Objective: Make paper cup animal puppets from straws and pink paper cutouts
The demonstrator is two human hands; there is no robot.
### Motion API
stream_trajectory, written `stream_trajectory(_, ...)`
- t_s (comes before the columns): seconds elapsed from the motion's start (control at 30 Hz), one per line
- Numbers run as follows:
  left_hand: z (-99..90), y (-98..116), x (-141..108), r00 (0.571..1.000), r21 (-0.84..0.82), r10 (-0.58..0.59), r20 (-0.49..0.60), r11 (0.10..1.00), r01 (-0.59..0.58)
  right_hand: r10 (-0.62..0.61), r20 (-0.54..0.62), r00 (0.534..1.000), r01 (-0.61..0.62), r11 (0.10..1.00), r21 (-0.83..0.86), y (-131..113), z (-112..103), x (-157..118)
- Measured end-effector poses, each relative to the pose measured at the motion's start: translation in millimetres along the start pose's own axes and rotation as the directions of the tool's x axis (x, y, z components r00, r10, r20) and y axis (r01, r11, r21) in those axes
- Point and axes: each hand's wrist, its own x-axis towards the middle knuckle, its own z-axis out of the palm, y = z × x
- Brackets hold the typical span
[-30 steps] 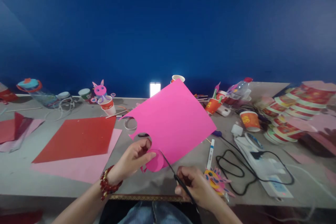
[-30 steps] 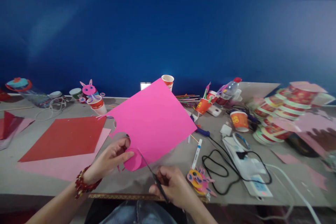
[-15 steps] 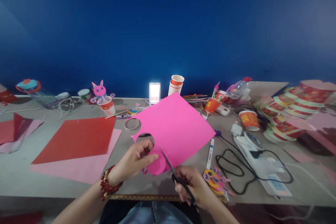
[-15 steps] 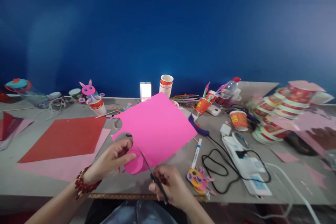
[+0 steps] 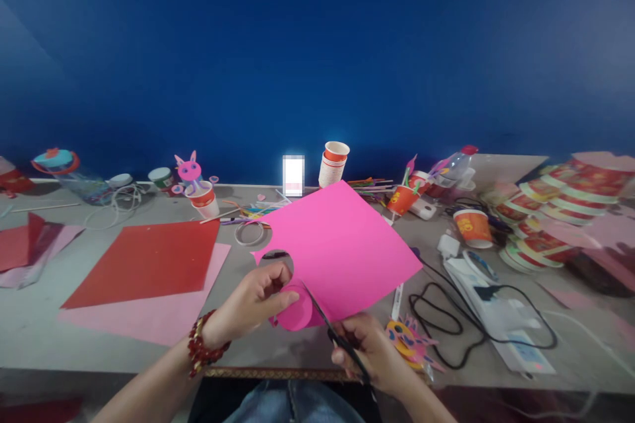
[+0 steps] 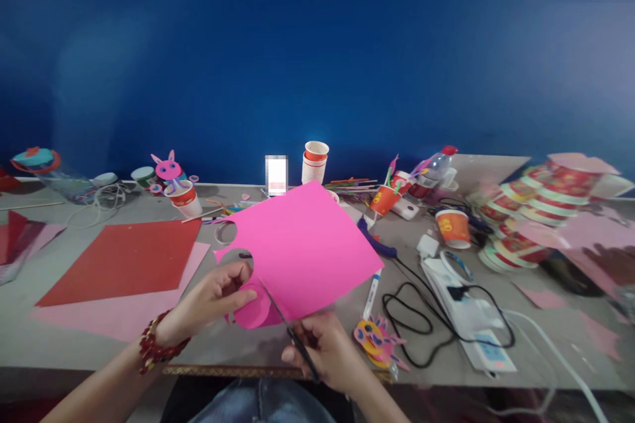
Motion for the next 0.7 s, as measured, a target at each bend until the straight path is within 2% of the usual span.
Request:
stream_trajectory(0.27, -1.6, -3.1, -0.1, 1.0, -0.016, 0.007, 0.016, 1.0, -0.007, -0.021, -0.025, 0.999, 0.021, 1.0, -0.001, 3.9, 0.7, -0.9)
stream_trajectory(0.5, -2.7, -3.0, 0.8, 1.0, -0.059, -0.003, 0.019, 0.998, 0.004, -0.073, -0.034, 0.997, 0.07, 0.993, -0.092, 6.2, -2.2, -0.6)
stream_trajectory(0.63, -0.1, -3.5, 0.5, 1.0, -0.083, -0.015, -0.025, 0.996, 0.013, -0.11, -0.064, 0.992, 0.099, 0.983, -0.157, 4.4, -1.0, 0.3)
stream_trajectory(0.7, 6.2, -6.4, -0.9, 0.994, -0.126, -0.012, -0.107, 0.992, -0.001, -0.14, -0.104, 0.985, 0.118, 0.973, -0.197, 3.4, 2.4, 2.0)
